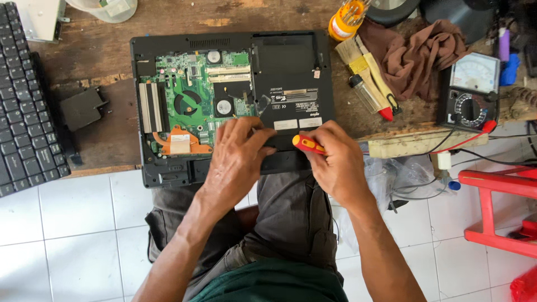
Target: The person works on the internal components of a disassembled laptop placed on their lap. They use a red screwdriver to manipulate a ribbon cable connector on the motherboard, repeatedly pressing and adjusting the connection.
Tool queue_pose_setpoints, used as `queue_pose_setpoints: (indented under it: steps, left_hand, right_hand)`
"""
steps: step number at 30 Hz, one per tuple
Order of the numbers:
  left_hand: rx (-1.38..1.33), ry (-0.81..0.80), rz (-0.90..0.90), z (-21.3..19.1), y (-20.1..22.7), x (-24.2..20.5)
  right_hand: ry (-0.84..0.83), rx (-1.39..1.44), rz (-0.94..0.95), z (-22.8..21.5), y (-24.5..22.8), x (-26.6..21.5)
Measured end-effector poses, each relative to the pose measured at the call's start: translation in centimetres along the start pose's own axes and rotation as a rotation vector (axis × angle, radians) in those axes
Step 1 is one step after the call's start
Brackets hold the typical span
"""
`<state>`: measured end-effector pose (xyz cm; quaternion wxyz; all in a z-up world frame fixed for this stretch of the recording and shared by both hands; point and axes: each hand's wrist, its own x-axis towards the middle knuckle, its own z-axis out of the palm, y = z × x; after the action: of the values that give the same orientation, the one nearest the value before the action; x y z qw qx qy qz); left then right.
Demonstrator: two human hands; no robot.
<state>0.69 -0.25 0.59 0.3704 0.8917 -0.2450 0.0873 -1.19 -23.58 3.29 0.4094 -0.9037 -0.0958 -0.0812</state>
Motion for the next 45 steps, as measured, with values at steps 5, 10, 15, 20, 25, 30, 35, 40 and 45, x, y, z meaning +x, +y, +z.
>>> queue_pose_setpoints:
  steps: [5, 10, 15, 20, 25, 30, 35, 40, 45]
  left_hand:
    - [-0.054, 0.036, -0.01, -0.1, -1.0, -0.6]
    - [-0.053, 0.083, 0.003, 0.5, -1.2, -0.7]
    - [0.019, 0.141, 0.078, 0.7, -0.7, -0.6]
    - [0.03, 0.172, 0.097, 1.5, -1.2, -0.9]
    - [0.0, 0.18, 0.111, 1.2, -1.0, -0.8]
    - [-0.052, 0.153, 0.08, 1.2, -1.2, -0.9]
    - [-0.059, 0.111, 0.046, 0.9, -1.0, -0.6]
    - [-0.067, 0.089, 0.035, 0.9, -1.4, -0.5]
    - [-0.068, 0.04, -0.018, 0.5, -1.0, -0.3]
  right_hand:
    - [-0.019, 0.027, 0.001, -0.2, 0.8, 0.0]
    - [-0.034, 0.036, -0.001, -0.7, 0.9, -0.1]
    - [-0.019, 0.031, 0.002, -0.6, 1.0, -0.1]
    - [-0.005, 0.026, 0.001, -0.3, 0.8, -0.4]
    - [0.015, 0.039, 0.003, -0.1, 1.2, -0.5]
    - [-0.001, 0.058, 0.017, -0.3, -0.2, -0.4]
    - [0.02, 0.053, 0.017, -0.1, -0.4, -0.3]
    - [0.021, 0.044, 0.019, 0.2, -0.3, -0.4]
    - [0.025, -0.046, 0.04, 0.3, -1.1, -0.1]
